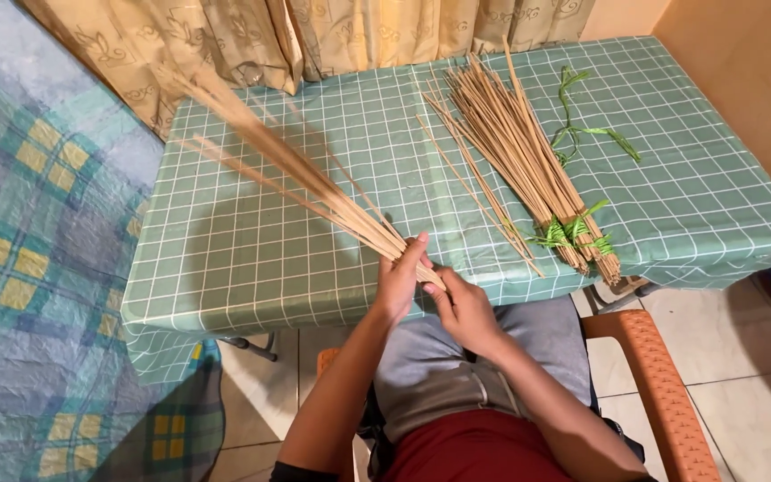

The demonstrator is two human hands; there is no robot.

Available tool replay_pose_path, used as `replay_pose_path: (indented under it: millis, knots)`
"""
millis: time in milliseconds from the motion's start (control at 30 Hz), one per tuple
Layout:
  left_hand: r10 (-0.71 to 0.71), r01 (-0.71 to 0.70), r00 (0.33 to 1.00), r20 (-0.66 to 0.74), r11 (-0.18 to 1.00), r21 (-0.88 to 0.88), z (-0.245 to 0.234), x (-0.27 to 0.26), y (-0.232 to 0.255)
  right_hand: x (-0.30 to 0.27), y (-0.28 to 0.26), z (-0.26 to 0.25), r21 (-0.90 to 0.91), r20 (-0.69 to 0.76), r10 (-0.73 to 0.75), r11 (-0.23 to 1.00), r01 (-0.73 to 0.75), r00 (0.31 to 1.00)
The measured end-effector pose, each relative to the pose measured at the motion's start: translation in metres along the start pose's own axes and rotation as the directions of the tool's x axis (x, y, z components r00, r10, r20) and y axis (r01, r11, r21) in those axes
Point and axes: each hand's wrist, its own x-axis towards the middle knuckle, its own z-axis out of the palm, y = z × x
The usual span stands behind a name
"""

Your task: Assembling brooms by bundling thin wooden sticks together using green plastic ties.

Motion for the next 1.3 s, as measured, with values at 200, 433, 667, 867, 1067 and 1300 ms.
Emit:
replay_pose_path:
  millis: [200,433,667,867,1067,1300]
  knots:
    - [-0.098,0.091,0.994,-0.052,0.987,-0.132,0.018,-0.018,0.05,0.011,0.021,-0.019,0.047,-0.031,-0.098,0.994,0.099,0.995]
    - [-0.119,0.097,0.988,-0.098,0.974,-0.207,0.003,-0.006,0.05,0.013,0.082,-0.072,-0.592,-0.326,-0.181,0.804,-0.052,0.928]
    - [-0.108,0.109,0.994,0.019,0.964,-0.241,0.006,-0.012,0.04,0.004,0.119,-0.08,-0.73,-0.372,-0.031,0.627,-0.272,0.928]
    - [-0.167,0.177,0.983,0.071,0.972,-0.153,0.012,-0.016,0.045,0.006,0.132,-0.082,-0.663,-0.405,-0.049,0.703,-0.257,0.913]
    - [-0.186,0.2,0.977,0.108,0.97,-0.138,0.009,-0.01,0.03,0.01,0.133,-0.087,-0.492,-0.518,-0.086,0.844,-0.214,0.851]
    - [-0.201,0.222,0.972,0.121,0.956,-0.193,0.01,-0.01,0.025,0.017,0.059,-0.081,0.294,-0.645,0.244,0.954,-0.06,0.724]
